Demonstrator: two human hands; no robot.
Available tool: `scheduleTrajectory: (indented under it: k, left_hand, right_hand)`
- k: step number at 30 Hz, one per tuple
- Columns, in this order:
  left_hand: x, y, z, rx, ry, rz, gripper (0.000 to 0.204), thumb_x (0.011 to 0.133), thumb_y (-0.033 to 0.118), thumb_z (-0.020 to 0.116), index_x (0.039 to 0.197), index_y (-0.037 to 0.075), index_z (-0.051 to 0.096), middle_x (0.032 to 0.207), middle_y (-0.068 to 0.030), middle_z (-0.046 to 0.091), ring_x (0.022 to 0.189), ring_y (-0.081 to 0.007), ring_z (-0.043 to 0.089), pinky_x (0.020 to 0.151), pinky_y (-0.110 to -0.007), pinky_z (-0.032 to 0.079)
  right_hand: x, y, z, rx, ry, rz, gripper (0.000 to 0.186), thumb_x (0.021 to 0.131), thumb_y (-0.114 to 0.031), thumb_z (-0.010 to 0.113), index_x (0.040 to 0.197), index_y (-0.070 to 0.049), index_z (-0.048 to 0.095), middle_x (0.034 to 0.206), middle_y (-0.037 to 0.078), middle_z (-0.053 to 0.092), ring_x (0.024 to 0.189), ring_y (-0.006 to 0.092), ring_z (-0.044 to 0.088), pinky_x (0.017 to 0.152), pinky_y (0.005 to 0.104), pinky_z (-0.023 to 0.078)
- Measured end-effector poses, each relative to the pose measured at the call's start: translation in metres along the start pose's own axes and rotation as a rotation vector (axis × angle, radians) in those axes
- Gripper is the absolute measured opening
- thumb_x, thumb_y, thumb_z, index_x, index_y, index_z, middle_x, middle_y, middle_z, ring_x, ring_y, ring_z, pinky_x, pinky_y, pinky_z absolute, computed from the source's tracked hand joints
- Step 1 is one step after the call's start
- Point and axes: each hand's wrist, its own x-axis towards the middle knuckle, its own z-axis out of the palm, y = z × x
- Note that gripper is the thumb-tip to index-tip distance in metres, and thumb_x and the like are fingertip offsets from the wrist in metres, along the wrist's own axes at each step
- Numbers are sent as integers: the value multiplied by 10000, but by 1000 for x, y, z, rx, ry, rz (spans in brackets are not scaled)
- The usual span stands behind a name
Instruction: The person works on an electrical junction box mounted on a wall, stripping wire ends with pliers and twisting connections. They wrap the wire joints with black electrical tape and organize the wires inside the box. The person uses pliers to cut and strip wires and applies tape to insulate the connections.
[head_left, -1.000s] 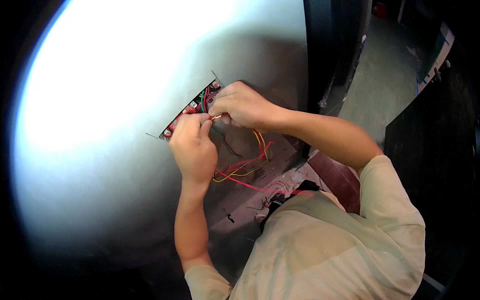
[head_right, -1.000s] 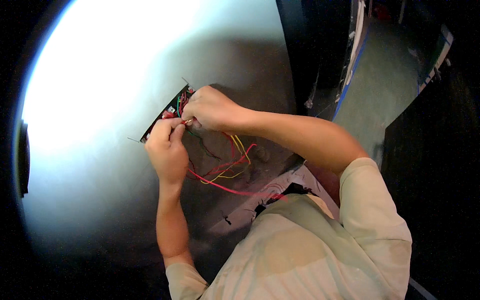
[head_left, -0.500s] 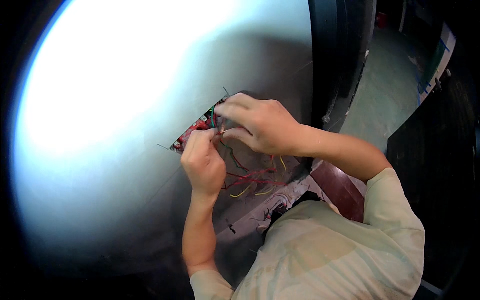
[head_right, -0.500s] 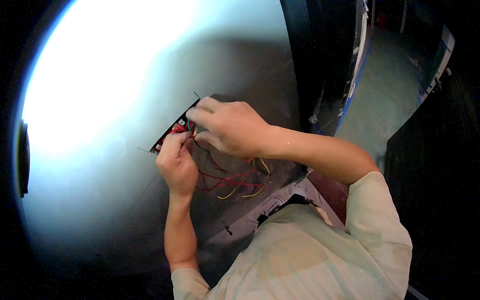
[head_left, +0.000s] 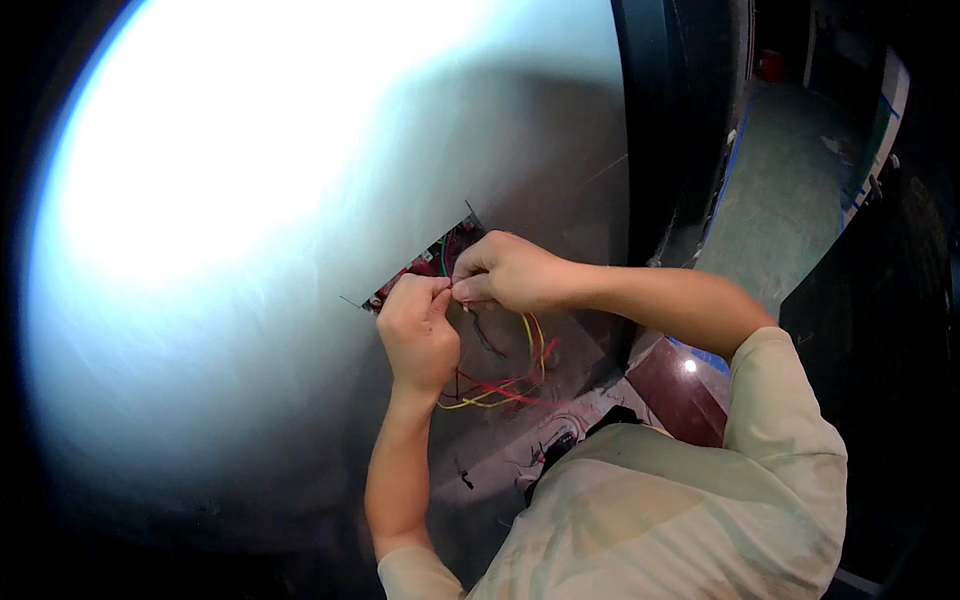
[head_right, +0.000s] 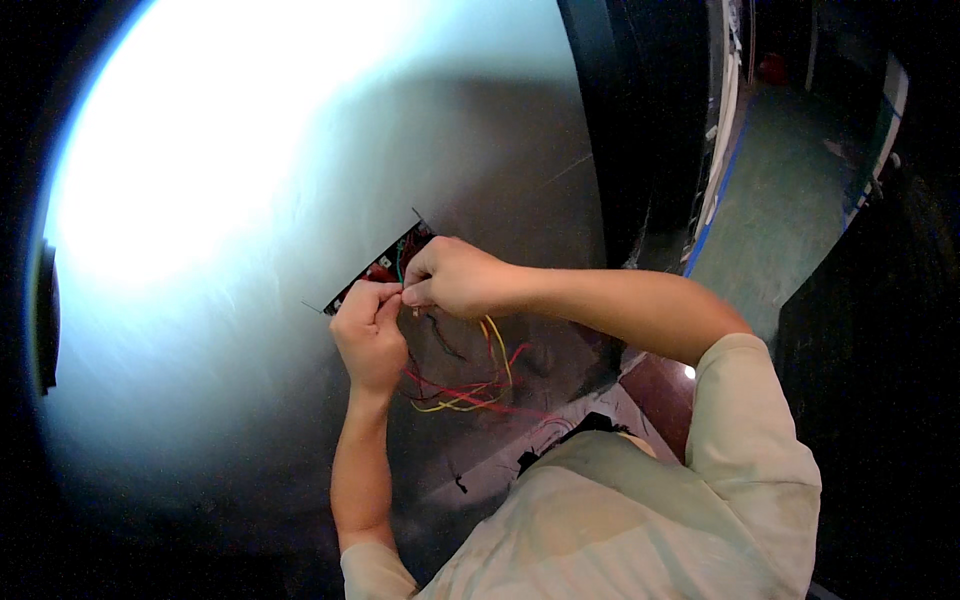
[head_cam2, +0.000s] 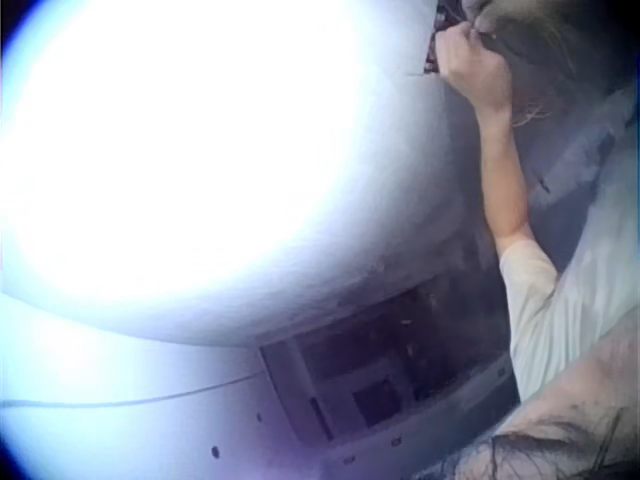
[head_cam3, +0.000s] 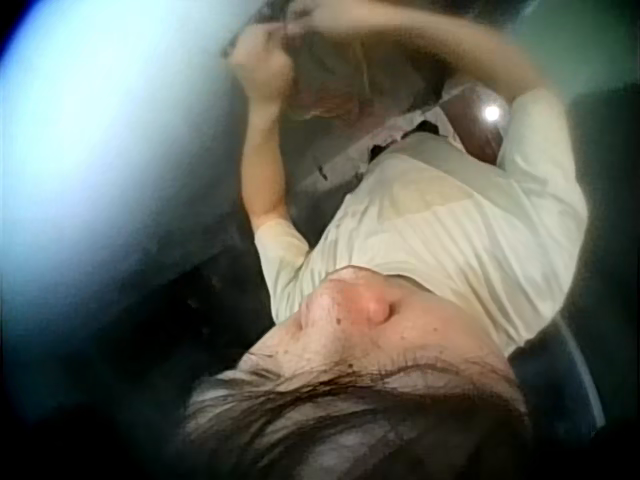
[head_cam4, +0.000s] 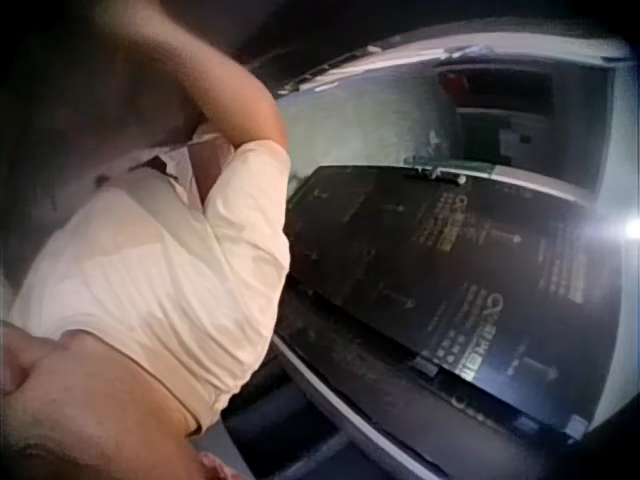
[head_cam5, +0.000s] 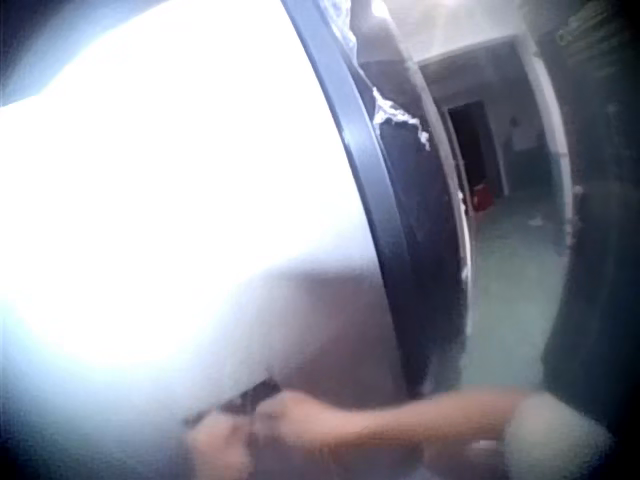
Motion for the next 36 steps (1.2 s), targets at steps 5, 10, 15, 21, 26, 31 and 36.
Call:
scheduleTrajectory:
  k: [5,10,15,21,26,31,36]
  left_hand:
    - [-3,-4,15,218,94,281,128,815,-44,686,926,21,677,804,-146,615,737,-363,626,665,-451,507]
    - [-1,0,9,44,13,72,98,825,-24,689,903,29,664,813,-143,645,756,-372,654,657,-452,510]
    - [4,6,5,2,-36,-53,80,846,-32,677,907,18,661,835,-154,677,761,-372,672,665,-431,514]
    - [4,6,1,-26,-70,-117,71,835,-17,674,871,19,625,827,-154,667,783,-397,664,663,-463,509]
    - [-7,-2,7,60,-3,14,65,844,-27,655,874,13,613,828,-170,638,785,-412,644,663,-480,499]
    - [-10,3,0,50,-101,129,91,838,-27,655,913,3,614,854,-159,620,822,-395,623,706,-488,486]
    - [-5,-4,-8,218,-249,267,181,800,-30,649,979,-1,651,839,-140,607,792,-362,596,691,-471,460]
  right_hand:
    - [-9,-5,-10,601,-186,378,268,1085,-228,613,919,-33,689,800,1,598,647,92,524,593,280,471]
    - [-45,-16,-22,96,-79,78,389,1069,-316,656,1216,44,634,979,114,700,875,182,695,777,376,577]
    - [-38,1,-5,-733,330,-662,425,840,-135,807,1212,-3,648,1077,177,706,940,378,698,789,441,579]
    - [-21,12,-1,-990,408,-990,211,843,-157,807,970,-30,695,883,126,697,696,307,660,615,397,536]
    - [-14,-5,8,-214,222,-214,186,949,-167,756,898,-4,682,777,76,664,694,187,641,593,337,494]
    - [-16,-3,6,131,125,88,262,1014,-196,693,865,19,684,712,44,627,697,129,591,618,332,474]
    - [-21,-4,6,-110,175,-7,296,1024,-224,687,864,25,687,718,42,609,669,148,553,621,345,439]
